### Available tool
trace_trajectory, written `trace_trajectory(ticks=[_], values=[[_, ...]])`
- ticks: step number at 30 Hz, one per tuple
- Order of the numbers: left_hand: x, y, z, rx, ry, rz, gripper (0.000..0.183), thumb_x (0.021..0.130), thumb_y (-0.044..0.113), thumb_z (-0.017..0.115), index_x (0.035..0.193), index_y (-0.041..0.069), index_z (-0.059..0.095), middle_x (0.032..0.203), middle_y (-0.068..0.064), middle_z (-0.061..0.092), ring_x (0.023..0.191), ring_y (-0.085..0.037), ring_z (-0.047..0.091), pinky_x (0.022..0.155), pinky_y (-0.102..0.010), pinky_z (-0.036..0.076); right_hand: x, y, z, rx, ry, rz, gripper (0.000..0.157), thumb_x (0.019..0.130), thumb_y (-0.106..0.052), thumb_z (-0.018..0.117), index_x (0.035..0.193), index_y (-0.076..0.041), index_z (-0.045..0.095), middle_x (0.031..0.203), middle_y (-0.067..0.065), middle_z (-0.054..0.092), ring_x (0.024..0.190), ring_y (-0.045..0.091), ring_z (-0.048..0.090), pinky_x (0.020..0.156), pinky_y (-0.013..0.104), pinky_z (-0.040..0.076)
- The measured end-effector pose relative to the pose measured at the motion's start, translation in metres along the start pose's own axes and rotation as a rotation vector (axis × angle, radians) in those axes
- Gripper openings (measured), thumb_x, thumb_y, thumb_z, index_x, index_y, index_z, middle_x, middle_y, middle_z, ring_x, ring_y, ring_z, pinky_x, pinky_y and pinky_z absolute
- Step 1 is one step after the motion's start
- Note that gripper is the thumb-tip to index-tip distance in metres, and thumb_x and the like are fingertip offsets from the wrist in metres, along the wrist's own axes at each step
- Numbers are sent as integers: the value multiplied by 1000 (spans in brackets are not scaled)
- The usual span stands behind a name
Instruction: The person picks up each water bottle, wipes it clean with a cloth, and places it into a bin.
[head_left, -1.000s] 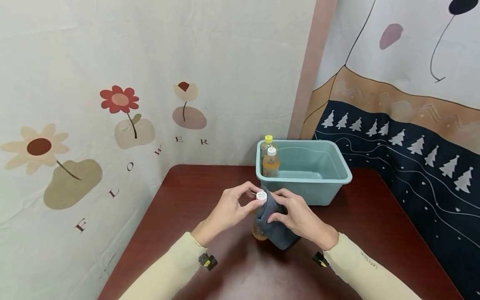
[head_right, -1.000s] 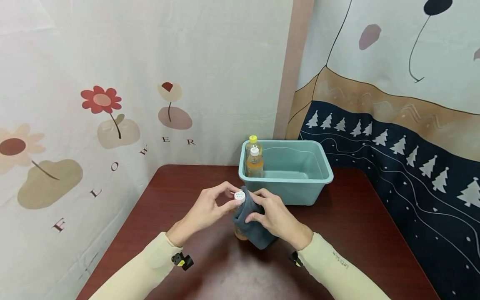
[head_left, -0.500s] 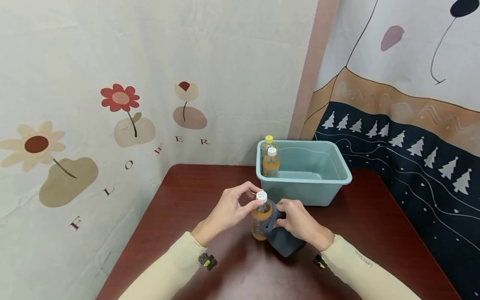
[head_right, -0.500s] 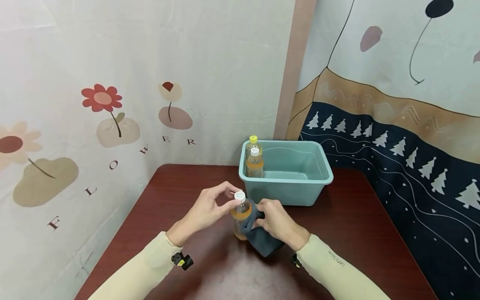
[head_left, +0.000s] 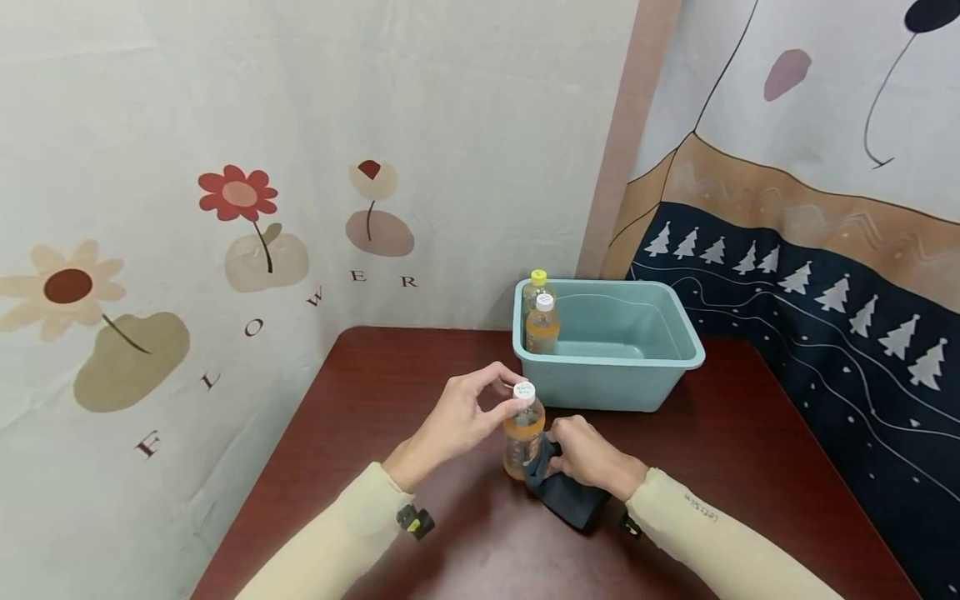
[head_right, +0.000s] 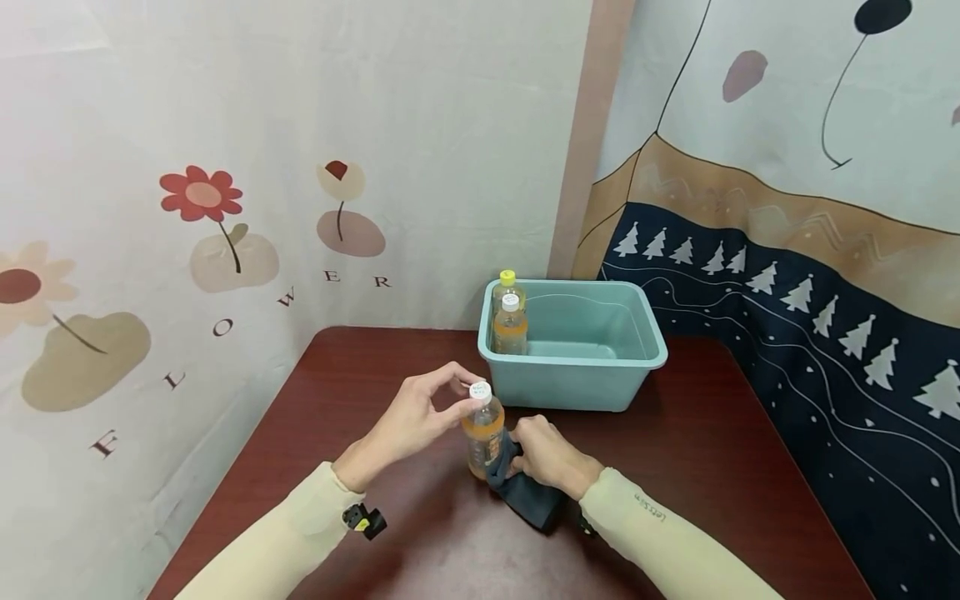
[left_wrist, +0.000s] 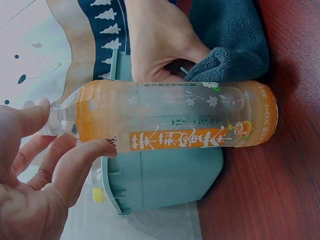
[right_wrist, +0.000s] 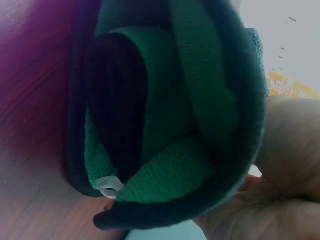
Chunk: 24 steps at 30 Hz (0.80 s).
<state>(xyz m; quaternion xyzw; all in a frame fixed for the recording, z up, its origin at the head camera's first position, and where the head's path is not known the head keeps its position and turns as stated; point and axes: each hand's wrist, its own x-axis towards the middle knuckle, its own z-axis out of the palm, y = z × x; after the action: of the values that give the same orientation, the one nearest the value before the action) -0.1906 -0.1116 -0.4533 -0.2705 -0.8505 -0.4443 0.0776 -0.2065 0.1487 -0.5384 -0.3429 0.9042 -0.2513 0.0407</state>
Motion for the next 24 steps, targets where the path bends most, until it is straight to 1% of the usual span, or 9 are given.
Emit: trace_trajectory(ticks=[4,8,12,14,16,19,22,24], values=[[0,0,0,1,-1,-5,20,108,31,88,125,29,78,115,8,85,105,-11,75,85,-36,64,0,3,0,25,-1,-1,22,95,7,91,98,-15,91,92,0,84,81,1,71,63,20,47],[0,-1,1,-6,-1,-7,20,108,31,88,126,28,79,116,6,85,106,-12,76,86,-43,66,-1,3,-2,65,-3,14,26,97,9,88,100,-16,93,98,0,86,87,1,72,67,20,48],[1,-2,1,-16,2,-13,20,108,32,88,126,28,79,115,5,85,106,-13,76,86,-52,66,-1,1,-8,88,17,18,29,97,10,86,99,-17,93,99,1,86,86,3,72,68,20,48],[1,-2,1,-20,4,-18,20,108,32,89,125,28,79,114,5,85,105,-13,75,84,-53,65,0,-2,-14,86,40,11,29,96,11,86,97,-17,92,97,2,85,83,3,69,67,21,48],[1,-2,1,-17,5,-20,21,107,32,89,125,29,79,113,6,85,105,-12,74,83,-49,65,0,-7,-20,76,66,10,26,97,8,88,99,-17,92,96,1,82,81,2,66,68,20,48],[2,-3,1,-14,6,-15,21,107,31,89,125,29,79,113,7,84,104,-12,74,82,-38,61,-1,-15,-31,62,94,23,23,97,6,89,105,-15,92,94,0,78,78,2,61,66,21,48],[2,-4,0,-6,6,-9,21,107,30,89,125,29,79,112,7,85,103,-11,75,82,-30,58,-1,-22,-42,43,118,50,24,98,4,90,113,-14,93,97,-1,76,82,4,64,67,21,50],[3,-5,0,-1,7,-7,21,107,29,90,125,28,79,111,7,85,103,-11,75,82,-29,57,0,-27,-49,35,140,60,28,97,4,90,120,-12,92,100,-1,78,89,7,70,71,22,53]])
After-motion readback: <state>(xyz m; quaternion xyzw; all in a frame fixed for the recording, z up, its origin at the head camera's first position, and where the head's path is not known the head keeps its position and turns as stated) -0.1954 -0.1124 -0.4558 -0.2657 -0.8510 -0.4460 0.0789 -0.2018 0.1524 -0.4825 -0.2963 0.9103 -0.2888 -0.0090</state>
